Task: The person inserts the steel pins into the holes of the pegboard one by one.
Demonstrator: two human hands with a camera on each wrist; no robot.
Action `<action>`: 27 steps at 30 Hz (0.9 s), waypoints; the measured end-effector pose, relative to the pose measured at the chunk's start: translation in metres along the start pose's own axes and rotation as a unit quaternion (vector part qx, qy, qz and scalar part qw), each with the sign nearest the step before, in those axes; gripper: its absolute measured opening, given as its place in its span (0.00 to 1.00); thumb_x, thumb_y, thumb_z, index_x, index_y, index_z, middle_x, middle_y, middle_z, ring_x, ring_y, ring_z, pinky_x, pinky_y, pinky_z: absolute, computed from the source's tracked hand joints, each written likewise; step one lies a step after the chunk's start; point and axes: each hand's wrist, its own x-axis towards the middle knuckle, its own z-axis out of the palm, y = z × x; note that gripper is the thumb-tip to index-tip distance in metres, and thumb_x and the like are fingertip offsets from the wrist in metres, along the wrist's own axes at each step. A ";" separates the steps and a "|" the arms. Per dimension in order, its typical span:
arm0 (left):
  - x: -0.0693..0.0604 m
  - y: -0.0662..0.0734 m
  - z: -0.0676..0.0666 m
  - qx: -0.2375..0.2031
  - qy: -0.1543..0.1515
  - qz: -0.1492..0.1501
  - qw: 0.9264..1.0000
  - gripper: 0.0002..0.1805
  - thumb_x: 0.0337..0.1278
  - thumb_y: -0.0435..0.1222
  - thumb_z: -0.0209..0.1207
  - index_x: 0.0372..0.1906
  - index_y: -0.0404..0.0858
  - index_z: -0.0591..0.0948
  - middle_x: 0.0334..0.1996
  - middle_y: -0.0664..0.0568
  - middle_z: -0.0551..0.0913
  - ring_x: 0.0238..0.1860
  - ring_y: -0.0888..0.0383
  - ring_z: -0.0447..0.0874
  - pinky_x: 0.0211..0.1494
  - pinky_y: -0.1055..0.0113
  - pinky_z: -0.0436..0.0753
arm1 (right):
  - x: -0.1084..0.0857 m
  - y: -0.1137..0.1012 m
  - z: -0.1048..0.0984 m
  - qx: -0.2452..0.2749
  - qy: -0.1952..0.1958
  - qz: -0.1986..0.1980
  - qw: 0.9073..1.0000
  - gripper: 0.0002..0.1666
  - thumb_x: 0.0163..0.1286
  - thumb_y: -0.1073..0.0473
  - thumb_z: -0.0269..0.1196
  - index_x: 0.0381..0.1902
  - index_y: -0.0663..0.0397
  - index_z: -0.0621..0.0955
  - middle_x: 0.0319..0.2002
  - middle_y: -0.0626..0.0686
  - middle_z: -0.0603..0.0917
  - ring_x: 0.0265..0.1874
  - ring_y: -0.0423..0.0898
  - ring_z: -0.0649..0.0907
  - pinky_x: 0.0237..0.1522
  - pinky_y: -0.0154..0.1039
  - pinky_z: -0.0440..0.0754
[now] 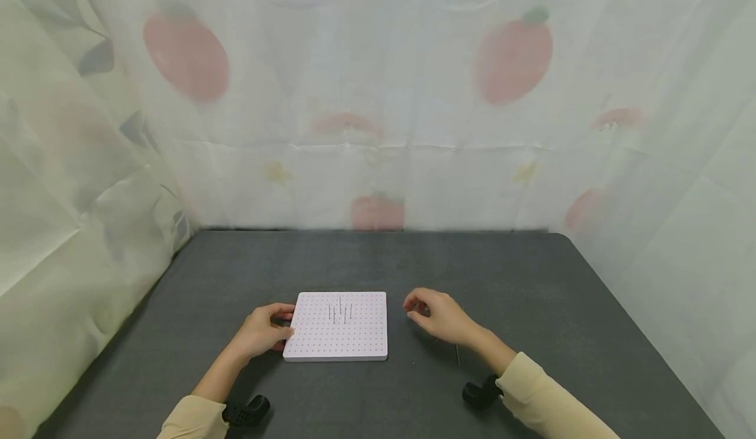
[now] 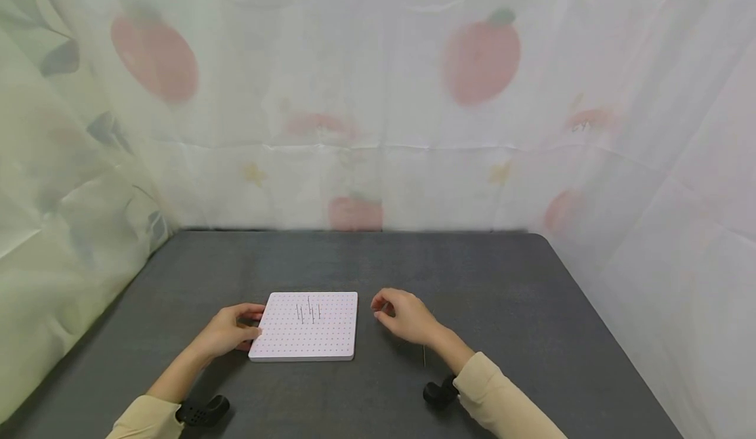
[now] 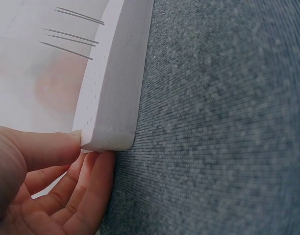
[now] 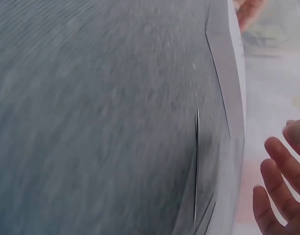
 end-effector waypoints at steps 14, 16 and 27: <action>0.002 -0.001 0.000 -0.001 -0.003 0.000 1.000 0.29 0.53 0.26 0.62 0.63 0.27 0.73 0.54 0.35 0.79 0.38 0.57 0.84 0.35 0.59 0.88 | -0.026 0.038 -0.032 0.023 0.021 0.023 0.999 0.10 0.69 0.62 0.62 0.48 0.57 0.80 0.44 0.56 0.86 0.38 0.43 0.83 0.38 0.32 0.82; 0.002 -0.001 0.000 -0.001 -0.003 0.001 1.000 0.29 0.53 0.26 0.62 0.63 0.27 0.73 0.54 0.35 0.79 0.38 0.57 0.84 0.35 0.59 0.88 | -0.028 0.043 -0.034 0.020 0.024 0.025 0.999 0.11 0.69 0.63 0.62 0.48 0.57 0.81 0.44 0.56 0.86 0.38 0.43 0.83 0.38 0.32 0.82; 0.001 0.000 0.000 -0.006 -0.004 0.001 1.000 0.29 0.53 0.25 0.62 0.62 0.26 0.73 0.53 0.34 0.79 0.38 0.57 0.84 0.35 0.59 0.88 | -0.040 0.072 -0.039 0.008 0.012 0.032 0.999 0.11 0.68 0.62 0.63 0.48 0.55 0.80 0.45 0.53 0.86 0.39 0.40 0.81 0.39 0.34 0.81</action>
